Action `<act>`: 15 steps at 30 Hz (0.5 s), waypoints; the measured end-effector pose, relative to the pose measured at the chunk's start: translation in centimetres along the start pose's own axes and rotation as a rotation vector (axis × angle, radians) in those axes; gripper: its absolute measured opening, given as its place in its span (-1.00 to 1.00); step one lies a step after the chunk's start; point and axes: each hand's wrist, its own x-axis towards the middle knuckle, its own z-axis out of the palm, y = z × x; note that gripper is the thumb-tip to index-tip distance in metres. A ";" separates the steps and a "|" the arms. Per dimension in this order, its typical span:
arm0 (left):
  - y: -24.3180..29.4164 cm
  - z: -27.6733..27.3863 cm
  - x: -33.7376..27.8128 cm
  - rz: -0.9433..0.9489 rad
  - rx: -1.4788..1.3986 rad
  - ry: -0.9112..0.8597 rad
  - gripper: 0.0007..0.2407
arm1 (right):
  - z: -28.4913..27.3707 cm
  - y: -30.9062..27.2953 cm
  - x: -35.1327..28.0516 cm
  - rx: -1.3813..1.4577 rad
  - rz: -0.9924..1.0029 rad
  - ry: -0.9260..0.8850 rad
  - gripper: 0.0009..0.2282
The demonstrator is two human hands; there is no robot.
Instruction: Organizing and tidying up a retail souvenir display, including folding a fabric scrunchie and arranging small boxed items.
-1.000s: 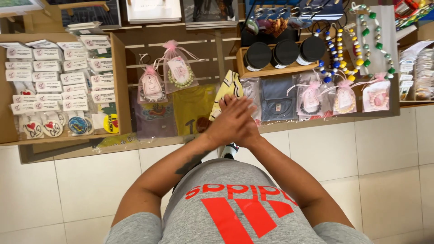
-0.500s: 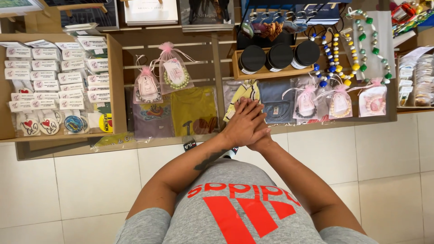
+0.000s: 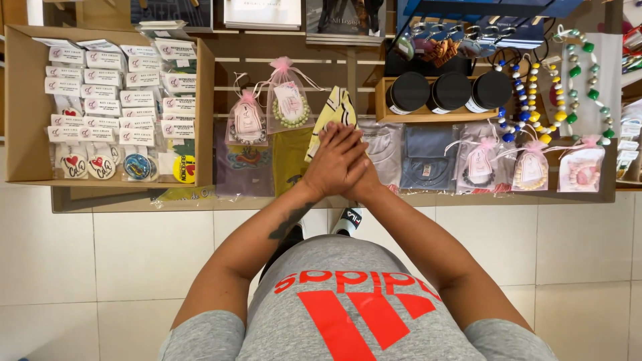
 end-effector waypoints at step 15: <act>6.2 3.6 0.2 0.005 0.014 -0.012 -0.63 | -2.2 1.7 -6.5 -0.136 0.019 0.002 -0.32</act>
